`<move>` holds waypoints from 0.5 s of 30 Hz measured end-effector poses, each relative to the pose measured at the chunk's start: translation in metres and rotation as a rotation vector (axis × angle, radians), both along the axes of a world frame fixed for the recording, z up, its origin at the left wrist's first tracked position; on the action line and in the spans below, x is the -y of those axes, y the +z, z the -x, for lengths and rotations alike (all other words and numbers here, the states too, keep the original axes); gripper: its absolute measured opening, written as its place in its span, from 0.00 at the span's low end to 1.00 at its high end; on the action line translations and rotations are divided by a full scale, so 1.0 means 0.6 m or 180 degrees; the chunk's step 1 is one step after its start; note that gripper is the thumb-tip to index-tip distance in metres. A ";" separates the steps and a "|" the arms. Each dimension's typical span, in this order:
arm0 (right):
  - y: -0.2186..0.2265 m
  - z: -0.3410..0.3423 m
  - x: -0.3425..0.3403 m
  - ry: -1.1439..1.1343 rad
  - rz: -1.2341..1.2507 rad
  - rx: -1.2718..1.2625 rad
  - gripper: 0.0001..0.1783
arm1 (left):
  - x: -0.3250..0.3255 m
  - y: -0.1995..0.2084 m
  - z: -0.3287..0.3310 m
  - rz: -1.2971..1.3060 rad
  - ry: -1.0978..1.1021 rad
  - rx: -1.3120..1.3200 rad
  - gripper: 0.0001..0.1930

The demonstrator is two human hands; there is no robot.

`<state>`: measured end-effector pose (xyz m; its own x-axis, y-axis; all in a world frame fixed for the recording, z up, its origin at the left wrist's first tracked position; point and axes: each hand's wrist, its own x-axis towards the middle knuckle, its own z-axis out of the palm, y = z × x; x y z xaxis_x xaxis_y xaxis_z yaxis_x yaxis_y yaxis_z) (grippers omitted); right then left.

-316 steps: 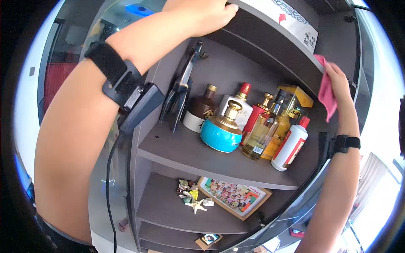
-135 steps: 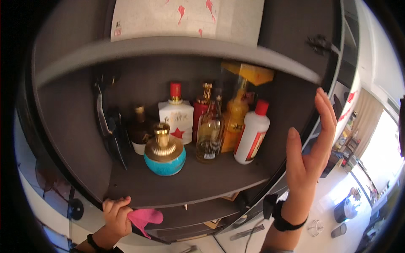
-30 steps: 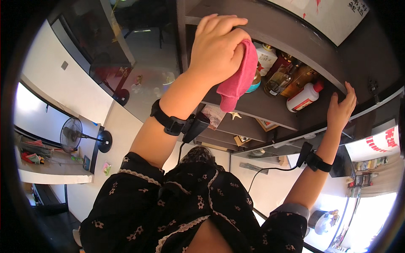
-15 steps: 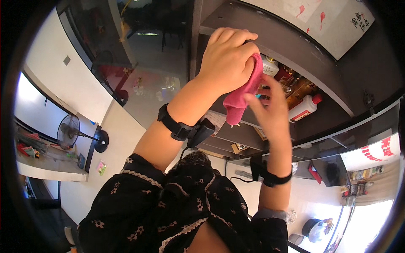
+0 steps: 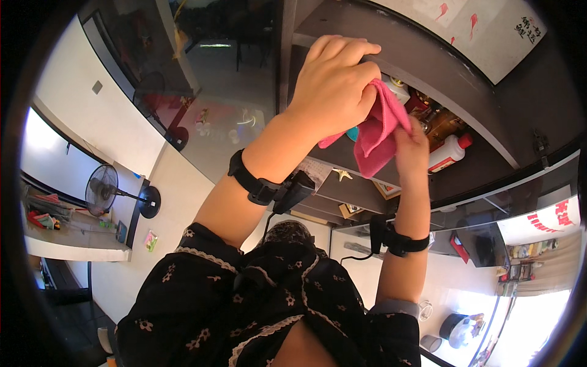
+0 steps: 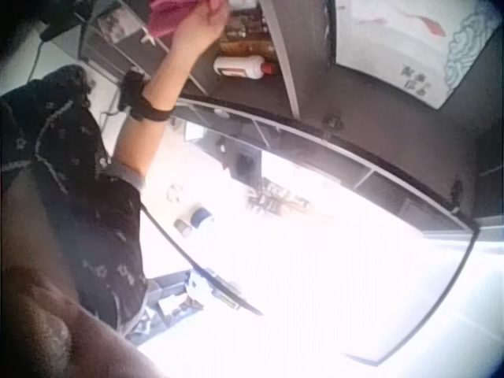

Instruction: Cleaning the interior shelves and glass door of a display cabinet using a pink cloth.

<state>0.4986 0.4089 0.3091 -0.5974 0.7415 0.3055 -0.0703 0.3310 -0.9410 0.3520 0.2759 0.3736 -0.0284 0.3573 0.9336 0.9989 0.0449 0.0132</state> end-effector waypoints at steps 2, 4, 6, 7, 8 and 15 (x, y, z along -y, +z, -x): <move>0.003 -0.015 -0.013 -0.0005 0.0544 -0.0567 0.16 | 0.007 -0.001 -0.002 0.0098 0.0010 -0.0053 0.04; 0.028 -0.028 0.004 -0.0060 0.0889 -0.0922 0.17 | 0.006 0.000 -0.007 0.0209 0.0023 0.0000 0.05; 0.050 -0.044 0.015 -0.0191 0.1358 -0.1302 0.18 | 0.001 0.003 -0.011 0.0238 -0.0067 0.0000 0.06; 0.044 -0.056 0.005 -0.0192 0.1325 -0.1289 0.18 | 0.010 0.004 -0.009 0.0217 -0.0141 0.0023 0.07; 0.031 -0.076 -0.022 -0.0186 0.0691 -0.0713 0.19 | 0.018 0.004 -0.006 0.0184 -0.0147 0.0037 0.07; 0.068 -0.171 -0.065 -0.0106 0.1058 -0.1513 0.25 | 0.015 0.009 -0.006 0.0279 -0.0091 -0.0002 0.08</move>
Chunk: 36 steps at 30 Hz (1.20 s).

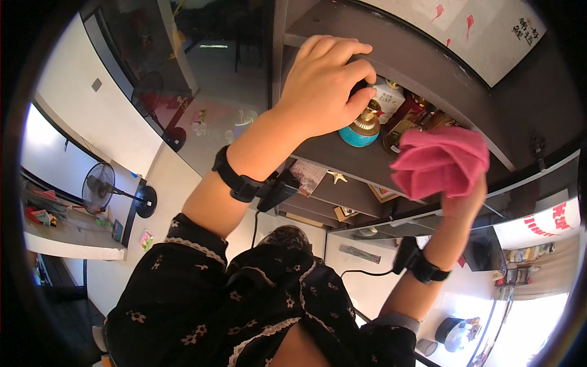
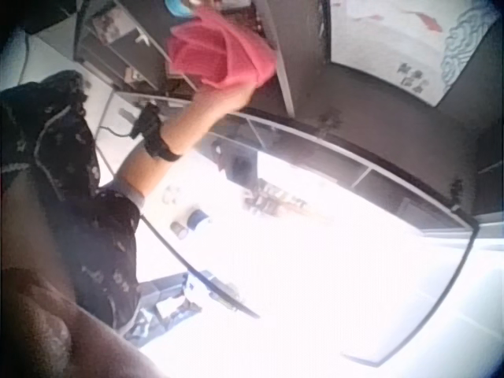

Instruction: Cleaning the interior shelves and glass door of a display cabinet using a pink cloth.

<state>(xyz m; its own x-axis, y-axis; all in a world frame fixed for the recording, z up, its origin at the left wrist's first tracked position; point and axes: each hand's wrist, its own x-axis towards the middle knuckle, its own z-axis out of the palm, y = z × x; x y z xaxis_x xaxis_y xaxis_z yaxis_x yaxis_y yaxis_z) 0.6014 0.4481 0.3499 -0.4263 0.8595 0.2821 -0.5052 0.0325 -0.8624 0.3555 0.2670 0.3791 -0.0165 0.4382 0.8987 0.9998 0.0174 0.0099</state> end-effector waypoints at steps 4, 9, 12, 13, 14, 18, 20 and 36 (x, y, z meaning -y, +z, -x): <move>0.105 -0.077 -0.075 -0.0835 -0.0669 0.0041 0.25 | 0.014 -0.001 0.014 0.0193 0.0055 -0.0096 0.11; 0.276 -0.126 -0.173 -0.3047 -0.2777 0.1603 0.23 | 0.007 0.026 0.012 0.0318 -0.0094 -0.0005 0.10; 0.259 -0.081 -0.166 -0.3681 -0.3629 0.3564 0.22 | 0.005 0.059 0.030 0.0564 -0.0128 0.0087 0.08; 0.242 -0.096 -0.194 -0.3376 -0.4281 0.3984 0.22 | 0.001 0.079 0.025 0.1063 0.0048 0.0198 0.07; 0.190 -0.078 -0.249 -0.2901 -0.4443 0.4174 0.23 | 0.003 0.098 0.023 0.1642 0.0381 0.0329 0.10; 0.140 -0.063 -0.245 -0.1953 -0.4112 0.3903 0.24 | -0.017 0.120 0.036 0.1352 0.0049 -0.0010 0.13; 0.151 -0.078 -0.247 -0.1765 -0.3860 0.3589 0.24 | -0.031 0.107 0.050 0.1440 0.0136 0.0027 0.19; 0.100 0.080 -0.070 -0.2064 -0.4470 0.2400 0.19 | -0.057 0.080 0.042 0.1141 0.0963 0.0670 0.30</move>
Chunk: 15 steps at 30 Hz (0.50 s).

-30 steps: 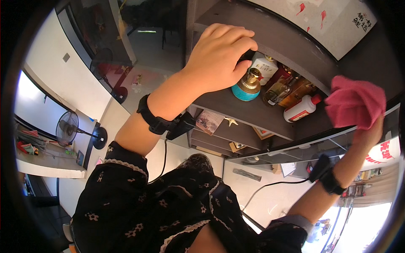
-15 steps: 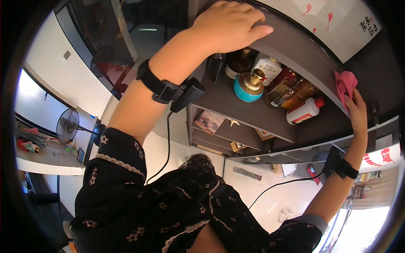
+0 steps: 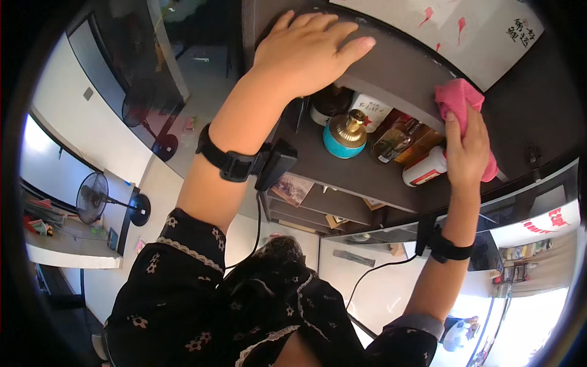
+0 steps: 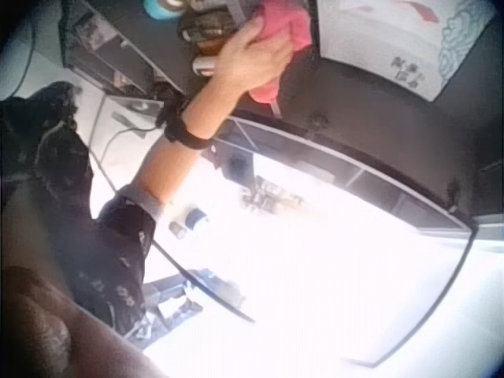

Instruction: Cleaning the interior shelves and glass door of a display cabinet using a pink cloth.

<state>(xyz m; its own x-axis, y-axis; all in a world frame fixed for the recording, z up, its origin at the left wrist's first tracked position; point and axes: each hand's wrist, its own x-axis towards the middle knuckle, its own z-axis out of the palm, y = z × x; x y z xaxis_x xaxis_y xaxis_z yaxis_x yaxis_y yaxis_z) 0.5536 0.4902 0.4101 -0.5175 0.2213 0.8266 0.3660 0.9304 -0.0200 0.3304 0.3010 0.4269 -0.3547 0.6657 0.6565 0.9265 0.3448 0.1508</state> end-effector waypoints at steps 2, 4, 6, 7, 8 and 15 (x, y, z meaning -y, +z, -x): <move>0.002 0.005 0.013 -0.0099 0.0002 -0.0116 0.17 | -0.014 -0.030 0.032 -0.0643 0.0132 -0.0707 0.25; 0.001 0.000 0.014 -0.0106 -0.0066 -0.0110 0.17 | -0.001 -0.013 0.021 -0.0202 0.0089 -0.0239 0.34; 0.001 -0.014 0.002 -0.0020 -0.0079 -0.0109 0.16 | 0.000 -0.009 0.020 -0.0189 0.0093 -0.0169 0.33; 0.000 -0.022 -0.003 -0.0041 -0.0043 -0.0109 0.16 | 0.005 -0.005 0.017 -0.0177 0.0117 -0.0147 0.33; -0.002 -0.029 -0.007 -0.0058 -0.0008 -0.0111 0.16 | 0.010 -0.005 0.016 -0.0192 0.0145 -0.0170 0.33; -0.024 -0.060 -0.024 -0.0486 -0.0128 -0.0311 0.15 | 0.062 0.016 0.002 -0.1435 -0.2521 0.1470 0.26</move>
<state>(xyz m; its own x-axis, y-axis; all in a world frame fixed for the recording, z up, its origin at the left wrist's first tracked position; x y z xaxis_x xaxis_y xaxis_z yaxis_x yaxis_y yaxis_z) 0.5897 0.5046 0.3960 -0.3973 0.2569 0.8810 0.5011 0.8650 -0.0263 0.3292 0.2638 0.4364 -0.2020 0.5437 0.8146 0.6821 -0.5188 0.5154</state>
